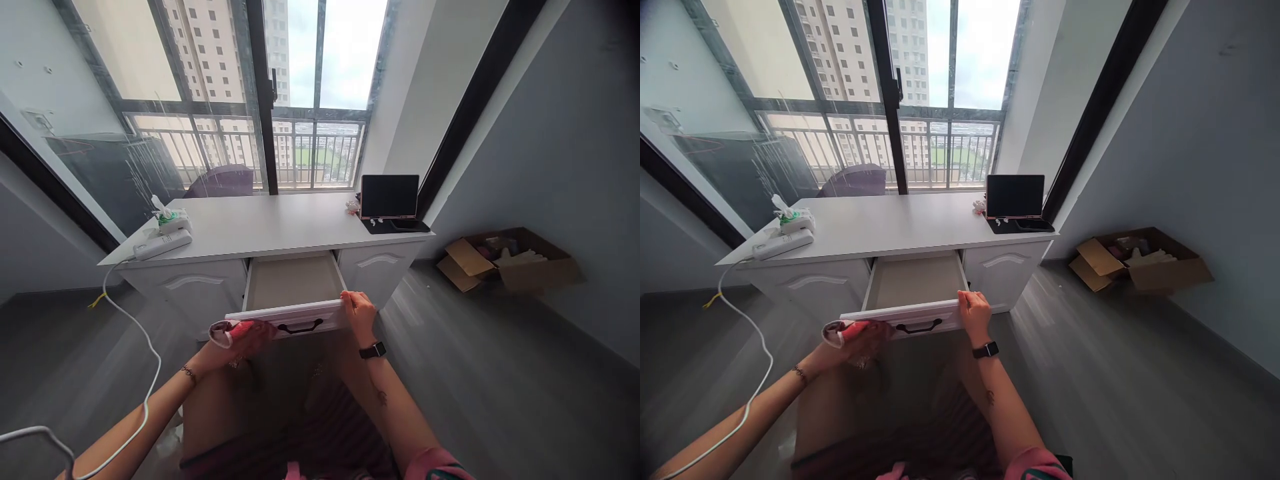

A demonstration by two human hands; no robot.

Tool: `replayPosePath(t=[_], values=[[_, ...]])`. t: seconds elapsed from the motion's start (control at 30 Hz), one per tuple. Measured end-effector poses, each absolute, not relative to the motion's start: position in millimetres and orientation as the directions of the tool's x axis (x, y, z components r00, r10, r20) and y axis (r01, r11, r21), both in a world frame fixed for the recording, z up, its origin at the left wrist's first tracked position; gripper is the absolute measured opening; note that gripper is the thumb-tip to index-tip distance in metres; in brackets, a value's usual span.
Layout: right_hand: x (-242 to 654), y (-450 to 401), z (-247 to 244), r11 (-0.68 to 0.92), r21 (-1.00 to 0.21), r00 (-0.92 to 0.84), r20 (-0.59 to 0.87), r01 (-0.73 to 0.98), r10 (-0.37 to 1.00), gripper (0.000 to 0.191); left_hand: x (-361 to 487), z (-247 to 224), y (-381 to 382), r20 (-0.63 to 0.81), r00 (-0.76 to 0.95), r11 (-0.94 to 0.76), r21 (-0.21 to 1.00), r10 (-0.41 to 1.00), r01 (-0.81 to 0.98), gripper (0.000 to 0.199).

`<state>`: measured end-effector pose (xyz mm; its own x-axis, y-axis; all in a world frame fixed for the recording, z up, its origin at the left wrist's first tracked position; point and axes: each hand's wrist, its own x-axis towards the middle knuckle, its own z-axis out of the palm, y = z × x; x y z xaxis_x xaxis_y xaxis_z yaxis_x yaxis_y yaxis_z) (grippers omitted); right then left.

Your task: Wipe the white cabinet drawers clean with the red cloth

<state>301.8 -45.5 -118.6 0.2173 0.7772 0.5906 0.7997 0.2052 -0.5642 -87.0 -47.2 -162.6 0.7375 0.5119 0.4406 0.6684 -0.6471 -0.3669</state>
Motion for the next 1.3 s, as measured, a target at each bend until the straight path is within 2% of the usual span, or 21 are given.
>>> replayPosePath(t=[0.07,0.1,0.2,0.27,0.37,0.53,0.7,0.87,1.13,1.23,1.3], values=[[302.1,-45.1,-119.2,0.206,-0.570,0.226,0.595,0.796,0.771,0.054,-85.1,-155.7,-43.7,0.366,0.835,-0.621,-0.559,0.410,0.550,0.079],[302.6,-44.8,-119.6,0.209,-0.572,0.226,0.595,0.793,0.772,0.053,-79.1,-152.5,-42.1,0.298,0.876,-0.634,-0.606,0.380,0.481,0.080],[304.8,-43.7,-121.1,0.216,-0.582,0.221,0.587,0.784,0.779,0.051,-43.6,-145.9,-37.3,0.172,0.914,-0.756,-0.517,0.369,0.402,0.074],[306.2,-43.0,-121.9,0.229,-0.587,0.214,0.588,0.777,0.780,0.050,-8.5,-143.8,-33.7,0.187,0.912,-0.812,-0.414,0.365,0.410,0.067],[308.3,-42.5,-121.7,0.238,-0.585,0.204,0.588,0.775,0.783,0.049,53.7,-141.6,-28.6,0.227,0.922,-0.865,-0.332,0.313,0.376,0.058],[313.0,-44.0,-117.8,0.232,-0.579,0.172,0.557,0.782,0.812,0.050,137.5,-136.9,-24.9,0.239,0.932,-0.868,-0.356,0.274,0.346,0.060],[314.9,-44.7,-118.1,0.258,-0.593,0.153,0.553,0.763,0.819,0.047,134.0,-135.9,-23.4,0.255,0.932,-0.863,-0.374,0.257,0.341,0.051],[307.8,-42.8,-124.6,0.246,-0.596,0.208,0.589,0.764,0.781,0.046,70.5,-133.2,-27.5,0.260,0.902,-0.868,-0.277,0.345,0.412,0.055],[302.5,-37.2,-136.2,0.248,-0.547,0.229,0.659,0.800,0.717,0.041,-54.7,-142.1,-49.4,0.258,0.801,-0.770,-0.232,0.541,0.595,0.061],[296.7,-45.0,-135.7,0.298,-0.515,0.215,0.718,0.804,0.662,0.032,-80.7,-157.1,-68.5,0.264,0.672,-0.667,-0.124,0.692,0.735,0.061],[282.7,-57.8,-137.4,0.356,-0.474,0.162,0.754,0.805,0.637,0.025,-81.9,-174.8,-85.1,0.280,0.531,-0.557,0.018,0.800,0.830,0.058]])
